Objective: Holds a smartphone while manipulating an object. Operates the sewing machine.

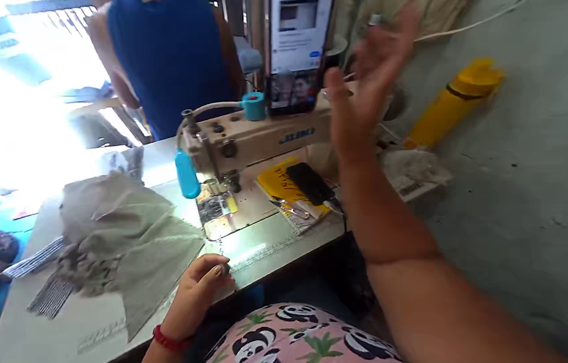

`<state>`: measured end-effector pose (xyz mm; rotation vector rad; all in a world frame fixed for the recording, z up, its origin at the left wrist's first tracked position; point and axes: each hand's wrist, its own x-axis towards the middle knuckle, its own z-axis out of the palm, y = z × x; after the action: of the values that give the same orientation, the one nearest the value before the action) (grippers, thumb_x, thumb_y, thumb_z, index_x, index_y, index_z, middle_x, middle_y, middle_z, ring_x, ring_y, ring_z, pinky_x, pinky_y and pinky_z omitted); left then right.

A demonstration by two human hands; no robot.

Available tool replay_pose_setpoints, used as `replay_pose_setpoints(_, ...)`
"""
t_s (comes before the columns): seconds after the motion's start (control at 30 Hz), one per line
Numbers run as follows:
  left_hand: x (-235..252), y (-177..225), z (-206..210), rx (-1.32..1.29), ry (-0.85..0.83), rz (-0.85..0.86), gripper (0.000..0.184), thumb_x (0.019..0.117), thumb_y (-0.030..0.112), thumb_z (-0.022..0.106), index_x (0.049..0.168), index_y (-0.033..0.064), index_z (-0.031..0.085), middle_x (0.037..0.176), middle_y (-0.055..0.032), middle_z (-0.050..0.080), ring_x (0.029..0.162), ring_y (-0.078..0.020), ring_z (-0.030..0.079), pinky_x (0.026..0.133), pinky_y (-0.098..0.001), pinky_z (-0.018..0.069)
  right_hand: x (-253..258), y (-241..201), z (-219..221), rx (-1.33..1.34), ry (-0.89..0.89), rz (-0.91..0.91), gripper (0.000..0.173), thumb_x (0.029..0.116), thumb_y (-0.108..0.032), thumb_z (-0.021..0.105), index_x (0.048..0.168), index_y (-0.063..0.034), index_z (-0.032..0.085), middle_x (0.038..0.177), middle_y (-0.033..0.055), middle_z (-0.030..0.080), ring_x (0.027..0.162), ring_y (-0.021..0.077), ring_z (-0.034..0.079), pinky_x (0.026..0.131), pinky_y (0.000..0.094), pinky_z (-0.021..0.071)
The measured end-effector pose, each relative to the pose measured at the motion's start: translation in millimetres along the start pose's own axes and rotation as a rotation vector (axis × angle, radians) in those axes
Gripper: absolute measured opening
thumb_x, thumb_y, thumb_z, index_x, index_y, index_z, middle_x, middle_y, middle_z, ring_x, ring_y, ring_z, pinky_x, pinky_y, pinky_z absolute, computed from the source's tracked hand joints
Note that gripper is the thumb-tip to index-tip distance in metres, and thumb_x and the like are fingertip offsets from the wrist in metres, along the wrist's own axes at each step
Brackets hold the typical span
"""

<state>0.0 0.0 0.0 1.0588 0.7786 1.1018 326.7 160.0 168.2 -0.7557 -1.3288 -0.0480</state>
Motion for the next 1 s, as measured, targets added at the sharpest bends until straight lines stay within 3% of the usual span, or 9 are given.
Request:
replay_pose_setpoints(0.07, -1, 1, -3, -0.003, -0.032, 0.018, 0.016, 0.0958, 0.028, 0.071, 0.109, 0.0205, 0.075, 0.105, 0.0007, 0.074, 0.084, -0.009, 0.072, 0.075, -0.0279, 0.063, 0, 21, 11, 0.193, -0.097, 0.208, 0.086, 0.0962, -0.017, 0.064, 0.16, 0.0047, 0.009, 0.139, 0.0223, 0.053, 0.119, 0.0231, 0.062, 0.096, 0.0368, 0.0564)
replay_pose_setpoints(0.13, -2, 1, -7, -0.023, -0.071, 0.017, 0.018, 0.0966, 0.029, 0.07, 0.111, 0.0203, 0.076, 0.106, 0.0002, 0.074, 0.085, -0.0085, 0.072, 0.075, -0.0272, 0.0631, -1, 29, 14, 0.289, -0.215, 0.295, 0.079, 0.0968, -0.013, 0.062, 0.159, 0.0043, 0.016, 0.132, 0.0201, 0.056, 0.111, 0.0206, 0.065, 0.092, 0.0361, 0.0589)
replay_pose_setpoints(0.27, 2, 2, -10, -0.073, -0.075, -0.044, 0.019, 0.0975, 0.028, 0.069, 0.112, 0.0192, 0.075, 0.106, -0.0006, 0.074, 0.084, -0.0083, 0.073, 0.074, -0.0257, 0.0629, -2, 34, 10, 0.358, -0.355, 0.255, 0.076, 0.0909, -0.005, 0.068, 0.151, 0.0131, 0.025, 0.14, 0.0207, 0.052, 0.122, 0.0167, 0.062, 0.099, 0.0301, 0.0564)
replay_pose_setpoints(0.5, 7, 4, -9, -0.203, -0.045, -0.077, 0.02, 0.0967, 0.024, 0.07, 0.113, 0.0133, 0.074, 0.103, -0.0051, 0.073, 0.084, -0.0098, 0.073, 0.075, -0.0258, 0.063, 2, 35, 6, 0.348, -0.377, 0.31, 0.075, 0.088, 0.0, 0.072, 0.149, 0.0135, 0.03, 0.134, 0.0206, 0.056, 0.11, 0.0172, 0.068, 0.091, 0.0302, 0.0613)
replay_pose_setpoints(0.63, 8, 3, -10, -0.219, -0.052, -0.059, 0.02, 0.0972, 0.023, 0.069, 0.114, 0.0133, 0.074, 0.104, -0.0045, 0.073, 0.084, -0.0093, 0.072, 0.075, -0.0253, 0.0628, -4, 27, 21, 0.17, -0.258, 0.295, 0.085, 0.0862, -0.02, 0.078, 0.151, 0.0086, 0.032, 0.142, 0.0218, 0.05, 0.124, 0.0199, 0.059, 0.099, 0.0321, 0.0556)
replay_pose_setpoints(0.7, 8, 3, -10, -0.237, -0.053, -0.051, 0.02, 0.0971, 0.022, 0.069, 0.114, 0.0126, 0.073, 0.103, -0.0048, 0.072, 0.084, -0.0095, 0.072, 0.075, -0.0253, 0.0626, -7, 24, 32, 0.035, -0.172, 0.282, 0.092, 0.082, -0.032, 0.083, 0.151, 0.0062, 0.035, 0.143, 0.0217, 0.051, 0.127, 0.0219, 0.058, 0.102, 0.0352, 0.0535)
replay_pose_setpoints(0.8, 7, 4, -12, -0.273, -0.047, -0.041, 0.02, 0.0969, 0.021, 0.069, 0.114, 0.0118, 0.073, 0.102, -0.0061, 0.072, 0.085, -0.0105, 0.072, 0.076, -0.0261, 0.0625, -9, 22, 42, -0.112, -0.116, 0.258, 0.099, 0.0777, -0.038, 0.086, 0.152, 0.0057, 0.036, 0.144, 0.022, 0.051, 0.128, 0.0237, 0.057, 0.102, 0.0373, 0.0521)
replay_pose_setpoints(0.9, 5, 3, -14, -0.322, -0.055, -0.039, 0.02, 0.0977, 0.02, 0.068, 0.115, 0.0104, 0.073, 0.102, -0.007, 0.072, 0.085, -0.0109, 0.072, 0.077, -0.0256, 0.0622, -6, 26, 34, 0.056, -0.199, 0.26, 0.088, 0.0845, -0.023, 0.08, 0.151, 0.0081, 0.032, 0.143, 0.0211, 0.051, 0.129, 0.0195, 0.057, 0.105, 0.0326, 0.0514)
replay_pose_setpoints(1.0, 7, 3, -15, -0.341, -0.063, -0.044, 0.02, 0.0975, 0.019, 0.068, 0.114, 0.0098, 0.073, 0.101, -0.0078, 0.072, 0.085, -0.0113, 0.072, 0.077, -0.0256, 0.0622, 1, 28, 19, 0.292, -0.289, 0.326, 0.076, 0.0897, -0.006, 0.072, 0.151, 0.0101, 0.03, 0.14, 0.0197, 0.053, 0.123, 0.0175, 0.061, 0.1, 0.0295, 0.0559)
